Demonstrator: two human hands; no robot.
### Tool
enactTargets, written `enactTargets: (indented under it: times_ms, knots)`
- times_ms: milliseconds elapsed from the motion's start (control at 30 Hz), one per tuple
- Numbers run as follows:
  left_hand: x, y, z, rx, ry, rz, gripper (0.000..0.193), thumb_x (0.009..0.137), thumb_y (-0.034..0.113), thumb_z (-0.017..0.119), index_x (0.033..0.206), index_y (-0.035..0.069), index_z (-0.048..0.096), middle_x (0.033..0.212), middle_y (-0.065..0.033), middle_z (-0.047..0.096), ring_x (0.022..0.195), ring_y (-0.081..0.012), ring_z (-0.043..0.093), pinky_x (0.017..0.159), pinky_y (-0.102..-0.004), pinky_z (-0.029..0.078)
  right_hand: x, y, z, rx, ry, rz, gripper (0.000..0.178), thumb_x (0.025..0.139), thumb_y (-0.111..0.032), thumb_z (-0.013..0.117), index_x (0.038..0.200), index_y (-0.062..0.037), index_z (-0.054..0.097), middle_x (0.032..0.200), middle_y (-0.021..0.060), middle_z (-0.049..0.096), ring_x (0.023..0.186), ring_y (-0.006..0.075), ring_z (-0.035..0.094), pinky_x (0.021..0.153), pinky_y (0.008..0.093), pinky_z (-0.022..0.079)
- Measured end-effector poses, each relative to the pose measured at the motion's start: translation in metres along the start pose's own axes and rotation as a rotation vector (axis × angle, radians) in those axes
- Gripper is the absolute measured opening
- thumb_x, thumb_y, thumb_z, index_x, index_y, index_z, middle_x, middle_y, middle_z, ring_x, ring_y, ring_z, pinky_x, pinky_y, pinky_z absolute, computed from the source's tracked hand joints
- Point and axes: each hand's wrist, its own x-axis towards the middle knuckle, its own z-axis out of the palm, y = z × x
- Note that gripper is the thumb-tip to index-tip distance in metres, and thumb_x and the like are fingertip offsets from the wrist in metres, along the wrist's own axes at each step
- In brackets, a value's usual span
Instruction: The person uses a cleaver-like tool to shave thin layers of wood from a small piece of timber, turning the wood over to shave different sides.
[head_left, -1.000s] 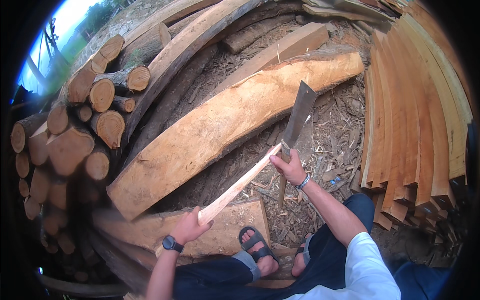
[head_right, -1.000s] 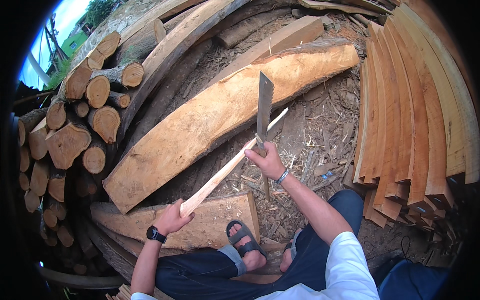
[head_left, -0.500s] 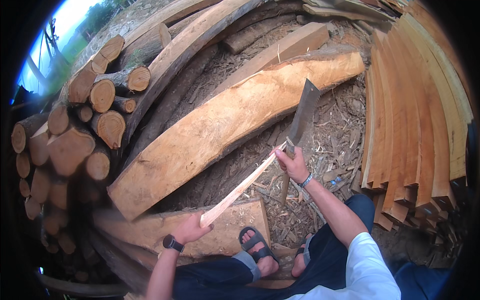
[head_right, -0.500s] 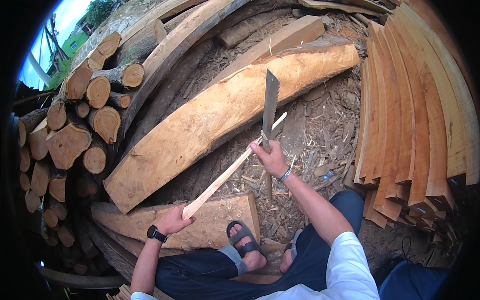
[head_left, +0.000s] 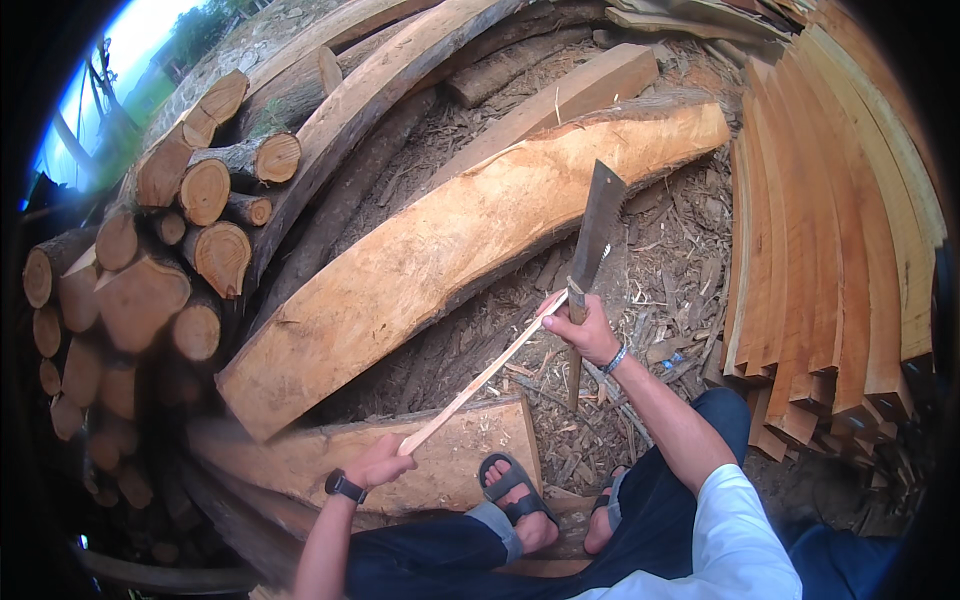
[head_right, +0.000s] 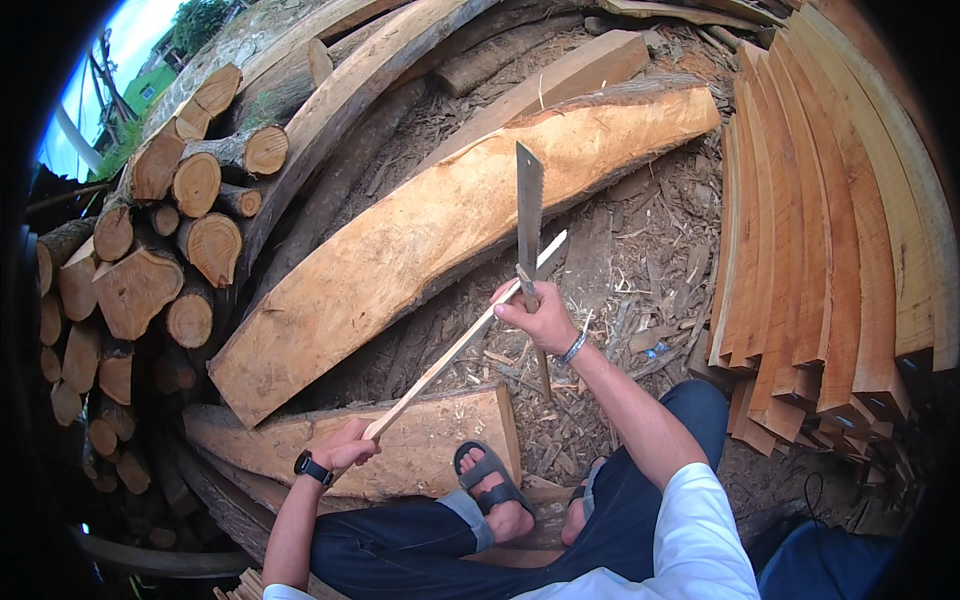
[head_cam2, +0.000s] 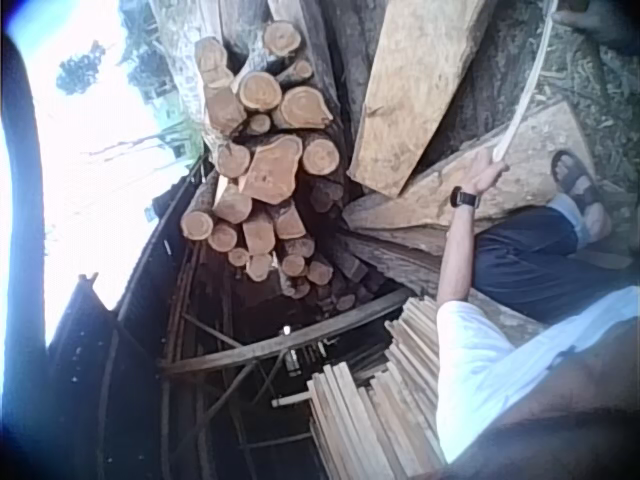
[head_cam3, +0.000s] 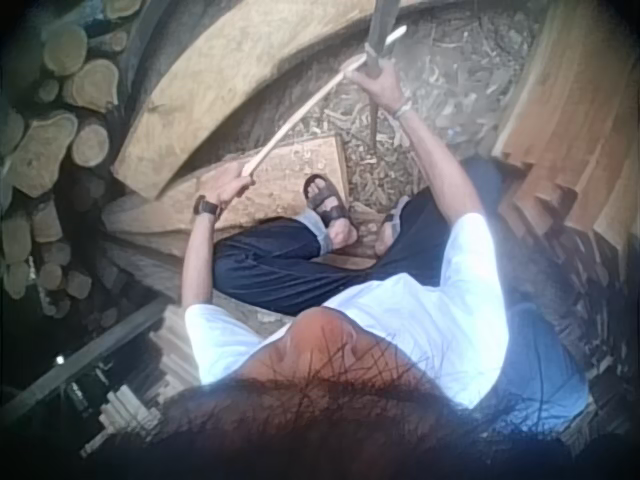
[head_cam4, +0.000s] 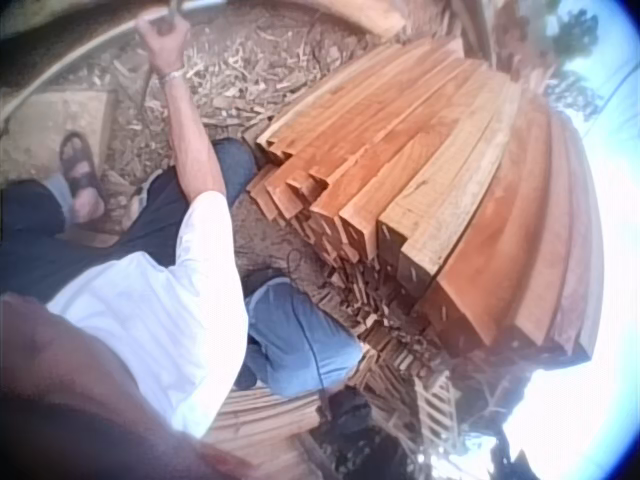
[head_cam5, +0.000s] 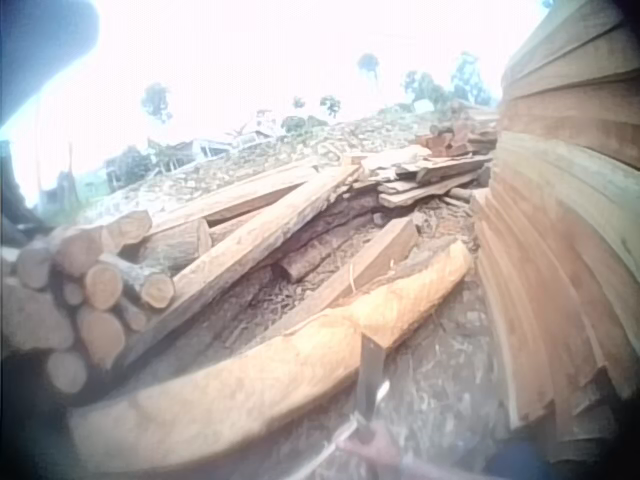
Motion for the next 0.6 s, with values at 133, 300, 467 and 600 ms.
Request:
enactTargets:
  times_ms: [133, 300, 467, 600]
  knots:
    - [0.002, -0.007, 0.001, -0.072, -0.020, 0.023, 0.026, 0.074, 0.026, 0.064, 0.075, 0.002, 0.055, 0.061, -0.0048, 0.054, 0.053, -0.0146, 0.051, 0.048, -0.0308, 0.038, -0.002, -0.005, -0.001, 0.058, -0.017, 0.049, 0.023, 0.086, -0.024, 0.073, 0.095, -0.0032, 0.068, 0.058, -0.0102, 0.045, 0.052, 0.0010, 0.037, 0.049, 0.0216, 0.028]
    - [0.005, -0.016, 0.001, -0.132, -0.075, 0.031, 0.025, 0.074, 0.025, 0.063, 0.074, 0.002, 0.055, 0.061, -0.0044, 0.054, 0.053, -0.0140, 0.051, 0.048, -0.0302, 0.038, 0.000, -0.013, -0.002, 0.117, 0.027, 0.059, 0.020, 0.087, -0.020, 0.071, 0.096, -0.0024, 0.068, 0.059, -0.0077, 0.048, 0.050, 0.0016, 0.039, 0.046, 0.0212, 0.029]
    - [0.002, -0.004, 0.001, -0.063, -0.035, 0.027, 0.026, 0.075, 0.025, 0.063, 0.080, 0.001, 0.057, 0.064, -0.0054, 0.055, 0.055, -0.0144, 0.053, 0.049, -0.0303, 0.040, 0.003, -0.020, -0.016, 0.166, 0.081, 0.070, 0.017, 0.088, -0.017, 0.069, 0.096, -0.0018, 0.067, 0.059, -0.0046, 0.051, 0.047, 0.0025, 0.041, 0.042, 0.0205, 0.029]
    - [0.000, 0.003, 0.001, 0.008, -0.015, 0.005, 0.032, 0.076, 0.027, 0.064, 0.089, -0.002, 0.060, 0.067, -0.0075, 0.058, 0.058, -0.0164, 0.055, 0.051, -0.0318, 0.042, 0.004, -0.023, -0.020, 0.177, 0.097, 0.065, 0.017, 0.089, -0.016, 0.069, 0.096, -0.0016, 0.067, 0.059, -0.0047, 0.051, 0.047, 0.0023, 0.042, 0.042, 0.0203, 0.029]
